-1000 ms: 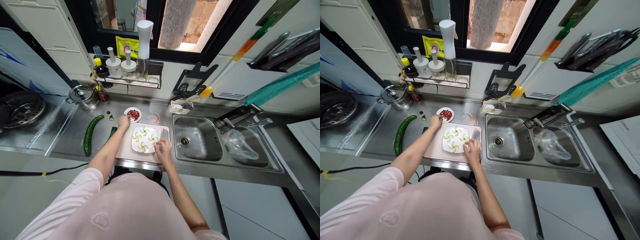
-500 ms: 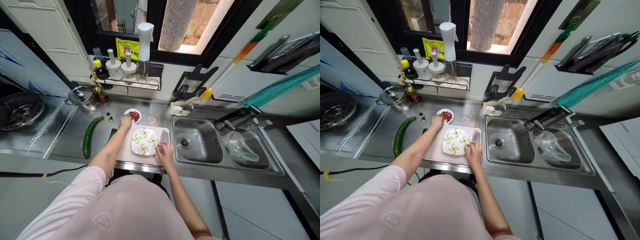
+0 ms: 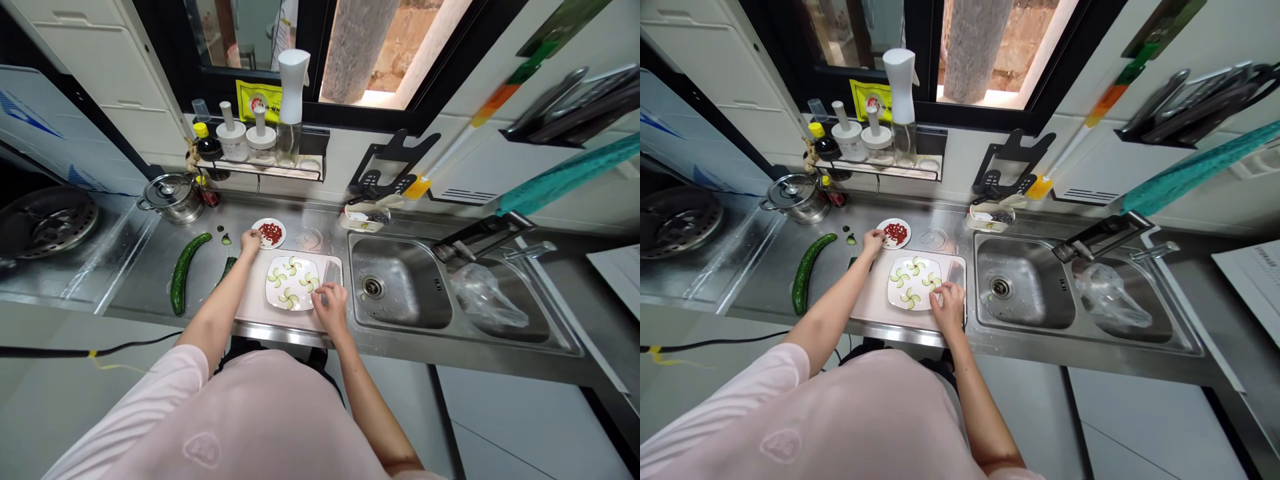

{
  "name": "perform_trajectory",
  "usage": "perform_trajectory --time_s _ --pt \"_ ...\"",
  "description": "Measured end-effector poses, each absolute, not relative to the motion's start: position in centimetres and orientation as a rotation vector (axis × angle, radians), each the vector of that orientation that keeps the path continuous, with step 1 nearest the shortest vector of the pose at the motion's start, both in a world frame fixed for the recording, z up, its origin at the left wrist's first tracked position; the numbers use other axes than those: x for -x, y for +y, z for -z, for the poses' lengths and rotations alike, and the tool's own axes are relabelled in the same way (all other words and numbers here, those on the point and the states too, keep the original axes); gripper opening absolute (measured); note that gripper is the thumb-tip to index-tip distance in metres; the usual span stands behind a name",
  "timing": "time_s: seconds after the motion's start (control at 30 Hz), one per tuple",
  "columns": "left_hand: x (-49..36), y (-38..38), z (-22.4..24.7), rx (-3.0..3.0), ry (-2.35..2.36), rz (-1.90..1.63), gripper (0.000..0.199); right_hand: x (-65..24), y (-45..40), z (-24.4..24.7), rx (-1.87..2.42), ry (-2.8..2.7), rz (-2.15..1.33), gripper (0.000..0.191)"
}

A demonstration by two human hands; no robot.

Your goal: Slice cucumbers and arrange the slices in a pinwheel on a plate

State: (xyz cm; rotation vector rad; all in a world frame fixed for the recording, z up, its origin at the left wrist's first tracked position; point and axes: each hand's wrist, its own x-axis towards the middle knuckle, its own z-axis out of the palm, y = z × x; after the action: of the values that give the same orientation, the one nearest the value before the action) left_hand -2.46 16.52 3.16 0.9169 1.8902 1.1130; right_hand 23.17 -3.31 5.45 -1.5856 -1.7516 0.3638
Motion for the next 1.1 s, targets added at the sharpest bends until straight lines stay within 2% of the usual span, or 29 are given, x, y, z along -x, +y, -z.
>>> perform_trajectory --time_s 0.07,0.2,0.4,0.77,1.1 --pt "2.1 16.1 -3.8 -0.717 1.72 -1.22 0.005 -23.0 -3.2 -5.4 1.578 -1.751 -0.369 0.011" --pt "1.3 14.6 -5.3 -0.453 1.403 -1.221 0.022 -22.6 -2.9 -5.5 1.552 -1.769 -0.388 0.011" --pt "0.0 11.4 -8.1 -0.417 1.132 -1.273 0.029 -21.5 -1.3 -7.0 1.465 -1.773 -0.421 0.01" --pt "-3.1 5.8 -11.5 -0.73 1.142 -1.342 0.03 -17.8 2.6 -13.2 1.277 -1.747 -0.402 0.008" --pt "-4.5 3.6 -13.1 -0.814 1.122 -1.313 0.027 -16.6 3.0 -14.1 1.281 -1.751 -0.391 0.011"
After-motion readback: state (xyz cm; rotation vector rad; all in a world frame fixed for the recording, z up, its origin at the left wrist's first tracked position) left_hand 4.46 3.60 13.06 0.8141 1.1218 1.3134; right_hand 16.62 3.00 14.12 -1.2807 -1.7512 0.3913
